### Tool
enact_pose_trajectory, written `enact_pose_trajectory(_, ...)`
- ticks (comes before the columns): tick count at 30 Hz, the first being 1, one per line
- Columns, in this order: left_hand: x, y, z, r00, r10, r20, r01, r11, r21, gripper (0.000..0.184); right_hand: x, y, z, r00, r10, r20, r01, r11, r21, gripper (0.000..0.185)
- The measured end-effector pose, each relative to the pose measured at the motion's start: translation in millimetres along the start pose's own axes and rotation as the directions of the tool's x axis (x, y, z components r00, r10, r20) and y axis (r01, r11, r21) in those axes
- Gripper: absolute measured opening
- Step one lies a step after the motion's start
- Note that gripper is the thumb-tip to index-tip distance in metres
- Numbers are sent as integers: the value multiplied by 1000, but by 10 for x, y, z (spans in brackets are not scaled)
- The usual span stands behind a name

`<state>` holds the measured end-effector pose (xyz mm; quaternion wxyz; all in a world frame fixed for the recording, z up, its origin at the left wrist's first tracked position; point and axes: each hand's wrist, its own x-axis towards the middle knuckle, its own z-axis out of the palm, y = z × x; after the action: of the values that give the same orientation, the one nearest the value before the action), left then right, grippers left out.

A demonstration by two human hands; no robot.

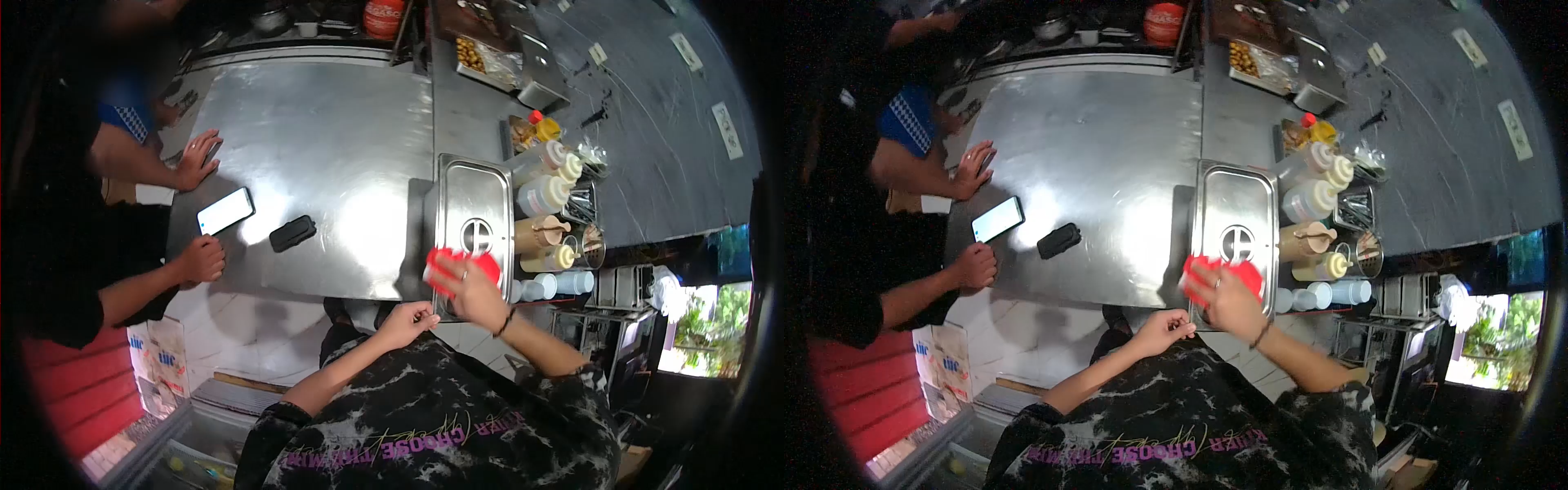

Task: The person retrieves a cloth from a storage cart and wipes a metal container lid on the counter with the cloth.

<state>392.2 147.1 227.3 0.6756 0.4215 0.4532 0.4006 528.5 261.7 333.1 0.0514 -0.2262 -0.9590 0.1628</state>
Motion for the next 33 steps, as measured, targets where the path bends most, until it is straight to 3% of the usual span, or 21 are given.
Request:
enact_pose_trajectory(1,10,11,-14,1000,-21,13,22,1000,-15,17,-177,-95,17,992,52,119,-60,996,60,56)
enact_pose_trajectory(7,6,52,-58,994,-72,80,72,997,-7,11,-776,-311,-31,986,164,8,-163,972,169,52)
enact_pose_trajectory(9,6,173,-39,996,-67,56,69,997,-30,20,-925,-306,-84,906,412,-97,-417,908,-43,48)
enact_pose_trajectory(10,43,199,-34,993,-73,89,73,997,5,20,-986,-165,-31,848,508,-150,-517,856,-24,48)
enact_pose_trajectory(15,1,272,-14,990,-129,52,127,991,43,21,-696,154,173,836,484,-258,-513,857,-55,50)
enact_pose_trajectory(19,7,196,-47,990,-132,49,131,991,27,20,-338,479,256,757,481,-443,-542,840,-15,46)
enact_pose_trajectory(25,-37,230,10,989,-145,6,143,982,121,20,458,1181,242,690,447,-569,-577,814,-60,40)
enact_pose_trajectory(27,-29,202,28,991,-136,10,134,981,141,21,640,1293,221,647,488,-586,-598,802,8,38)
enact_pose_trajectory(31,-40,187,67,991,-129,-33,131,990,43,20,697,1214,218,691,470,-549,-587,809,-46,46)
enact_pose_trajectory(33,-56,162,91,995,-83,-56,84,996,20,20,621,953,179,765,435,-476,-492,871,6,53)
